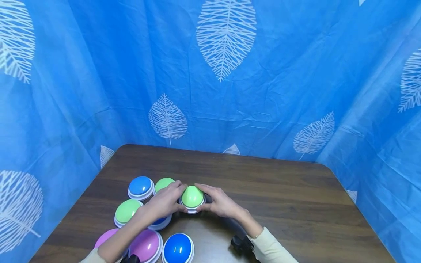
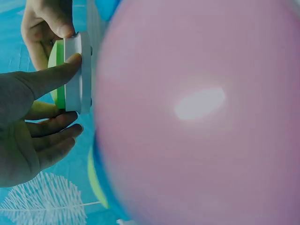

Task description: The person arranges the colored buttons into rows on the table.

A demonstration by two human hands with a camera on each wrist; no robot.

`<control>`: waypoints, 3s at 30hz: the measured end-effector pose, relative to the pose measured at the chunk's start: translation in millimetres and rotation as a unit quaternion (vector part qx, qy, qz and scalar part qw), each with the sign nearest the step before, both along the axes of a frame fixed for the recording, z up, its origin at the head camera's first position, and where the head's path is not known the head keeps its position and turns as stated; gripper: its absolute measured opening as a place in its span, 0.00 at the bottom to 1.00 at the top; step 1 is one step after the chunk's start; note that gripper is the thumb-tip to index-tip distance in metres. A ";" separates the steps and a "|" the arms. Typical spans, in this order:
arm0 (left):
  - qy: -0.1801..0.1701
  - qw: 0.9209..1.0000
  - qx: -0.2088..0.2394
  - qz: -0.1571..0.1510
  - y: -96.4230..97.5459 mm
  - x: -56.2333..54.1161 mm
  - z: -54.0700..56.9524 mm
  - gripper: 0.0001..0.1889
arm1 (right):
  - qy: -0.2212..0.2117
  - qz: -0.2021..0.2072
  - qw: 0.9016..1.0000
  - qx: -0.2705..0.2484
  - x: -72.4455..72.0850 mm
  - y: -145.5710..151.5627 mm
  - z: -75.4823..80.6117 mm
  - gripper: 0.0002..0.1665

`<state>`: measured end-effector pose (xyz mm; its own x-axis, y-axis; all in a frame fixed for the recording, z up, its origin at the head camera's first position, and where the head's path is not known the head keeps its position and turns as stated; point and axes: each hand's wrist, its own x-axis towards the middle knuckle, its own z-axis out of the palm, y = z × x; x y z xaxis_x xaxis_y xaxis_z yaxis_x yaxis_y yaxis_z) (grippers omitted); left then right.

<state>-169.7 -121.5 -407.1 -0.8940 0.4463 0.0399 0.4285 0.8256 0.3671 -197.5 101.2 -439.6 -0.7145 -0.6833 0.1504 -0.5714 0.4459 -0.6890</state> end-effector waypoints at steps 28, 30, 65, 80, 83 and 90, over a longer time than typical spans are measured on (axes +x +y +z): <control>-0.015 0.997 -0.030 -0.066 15.8 -40.0 -4.9 0.31 | 0.045 -0.036 0.997 0.054 -18.3 11.0 -2.5 0.40; -0.021 0.997 -0.027 -0.065 15.5 -41.6 -7.1 0.31 | 0.043 -0.038 0.997 0.057 -19.5 10.8 -3.9 0.40; -0.066 0.996 -0.049 -0.037 15.2 -49.1 -14.9 0.31 | 0.029 -0.033 0.996 0.076 -24.5 4.6 -14.2 0.40; -0.065 0.996 -0.047 -0.039 16.7 -48.5 -12.3 0.32 | 0.035 -0.033 0.996 0.073 -24.5 6.1 -15.0 0.43; -0.067 0.996 -0.041 -0.039 15.5 -47.1 -11.3 0.33 | 0.039 -0.035 0.996 0.073 -24.3 7.6 -15.0 0.44; -0.049 0.997 -0.027 -0.046 6.2 -32.6 1.2 0.36 | 0.055 -0.044 0.996 0.062 -21.5 12.4 -6.2 0.46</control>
